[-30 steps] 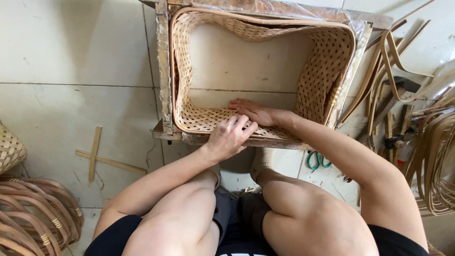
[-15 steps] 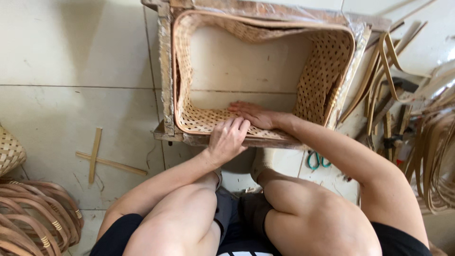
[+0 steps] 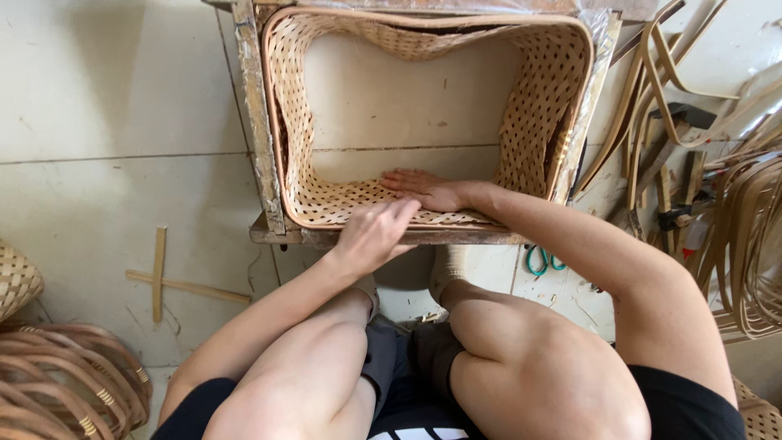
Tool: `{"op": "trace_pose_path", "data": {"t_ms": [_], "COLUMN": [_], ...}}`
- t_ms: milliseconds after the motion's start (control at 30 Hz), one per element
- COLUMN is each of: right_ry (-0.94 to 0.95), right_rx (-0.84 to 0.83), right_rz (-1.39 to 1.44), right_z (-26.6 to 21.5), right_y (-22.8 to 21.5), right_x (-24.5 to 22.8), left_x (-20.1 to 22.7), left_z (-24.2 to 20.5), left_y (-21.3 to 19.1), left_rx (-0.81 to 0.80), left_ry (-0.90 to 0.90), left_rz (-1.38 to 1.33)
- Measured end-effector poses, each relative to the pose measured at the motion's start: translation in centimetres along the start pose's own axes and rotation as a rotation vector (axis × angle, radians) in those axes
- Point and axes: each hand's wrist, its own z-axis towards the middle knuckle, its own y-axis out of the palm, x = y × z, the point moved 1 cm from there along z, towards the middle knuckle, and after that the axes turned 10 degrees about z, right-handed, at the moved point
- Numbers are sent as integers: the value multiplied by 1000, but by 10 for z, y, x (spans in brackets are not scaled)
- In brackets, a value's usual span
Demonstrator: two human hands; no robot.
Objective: The person assembles a rectangular woven basket by fitting a pre-woven basket body into a wooden frame mold. They adjust the basket body to align with the frame and press it into place.
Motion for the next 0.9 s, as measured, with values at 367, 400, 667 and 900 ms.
{"op": "trace_pose_path", "data": {"t_ms": [367,400,667,900], "right_ry": [15,42,264,286], "right_rx": [-14,-20,333,155], "right_rz": [24,65,60,-58], "right_z": [-7,-11,-42,-31], "right_y": [-1,-1,-74,-23], "right_x": [-14,-27,-74,-45], "left_x": [-16,-15,-12,10], "left_z": [-18,-18,-15,11], "left_y": [3,5,-6,-14], "left_rx": [25,-1,-4,3], "left_ry": [117,99,86,0], "left_rz": [-8,-3,28,136]}}
